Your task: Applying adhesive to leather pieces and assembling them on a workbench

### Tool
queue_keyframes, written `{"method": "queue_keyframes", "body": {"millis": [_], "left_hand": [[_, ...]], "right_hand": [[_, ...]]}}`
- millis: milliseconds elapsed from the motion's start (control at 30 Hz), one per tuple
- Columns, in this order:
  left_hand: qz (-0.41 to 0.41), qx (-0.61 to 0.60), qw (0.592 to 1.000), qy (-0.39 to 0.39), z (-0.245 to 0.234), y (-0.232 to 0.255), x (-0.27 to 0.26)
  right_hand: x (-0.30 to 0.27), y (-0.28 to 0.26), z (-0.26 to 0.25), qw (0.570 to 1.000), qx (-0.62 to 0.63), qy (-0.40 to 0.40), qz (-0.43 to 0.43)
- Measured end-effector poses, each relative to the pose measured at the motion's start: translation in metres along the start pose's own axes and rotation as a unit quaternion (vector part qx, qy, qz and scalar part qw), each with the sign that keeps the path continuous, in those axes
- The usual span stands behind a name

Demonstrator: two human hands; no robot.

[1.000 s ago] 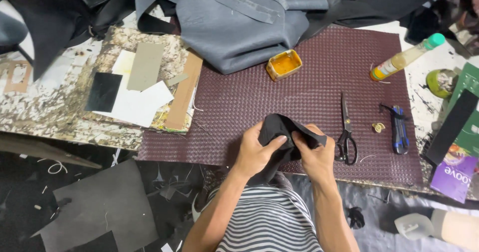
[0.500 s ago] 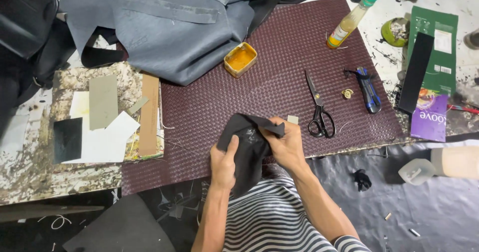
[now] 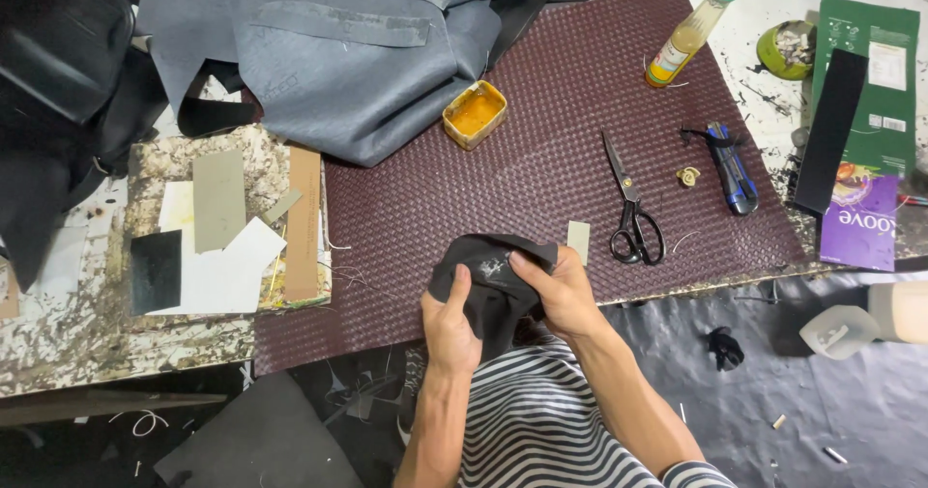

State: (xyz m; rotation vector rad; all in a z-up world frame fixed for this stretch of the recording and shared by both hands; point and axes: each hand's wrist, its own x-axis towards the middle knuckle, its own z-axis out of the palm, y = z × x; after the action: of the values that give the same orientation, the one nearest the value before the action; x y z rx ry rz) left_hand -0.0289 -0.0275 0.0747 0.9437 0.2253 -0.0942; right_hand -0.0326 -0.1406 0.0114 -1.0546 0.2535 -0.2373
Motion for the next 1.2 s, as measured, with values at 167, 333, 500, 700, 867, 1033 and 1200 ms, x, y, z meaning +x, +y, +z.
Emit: {"method": "queue_keyframes", "body": {"millis": [167,333,500,700,867,1033,1200], "left_hand": [[0.026,-0.111,0.993,-0.011,-0.044,-0.061,0.009],[0.031,-0.170,0.985,-0.028,-0.043,-0.065,0.007],[0.044,-0.138,0.989,0.012,-0.036,-0.050,0.000],[-0.039,-0.100,0.987,0.121,-0.027,-0.038,-0.004],[-0.086,0.114,0.982,-0.122,-0.120,-0.103,0.015],[-0.004,0.434,0.839,-0.329,-0.064,-0.035,-0.008],[0.094,0.273,0.937,-0.199,-0.065,-0.049,0.023]], "right_hand": [[0.002,-0.009,-0.002,0.999,-0.015,-0.021,-0.037],[0.010,0.033,-0.033,0.997,-0.043,-0.030,-0.052],[0.008,0.010,-0.016,0.999,-0.024,0.006,-0.047],[0.011,0.062,-0.070,0.998,-0.042,0.006,-0.039],[0.006,-0.003,-0.034,0.986,-0.056,0.159,-0.018],[0.021,-0.002,-0.053,0.974,-0.046,0.222,-0.003],[0.037,0.042,-0.125,0.933,-0.267,-0.235,0.045]]}}
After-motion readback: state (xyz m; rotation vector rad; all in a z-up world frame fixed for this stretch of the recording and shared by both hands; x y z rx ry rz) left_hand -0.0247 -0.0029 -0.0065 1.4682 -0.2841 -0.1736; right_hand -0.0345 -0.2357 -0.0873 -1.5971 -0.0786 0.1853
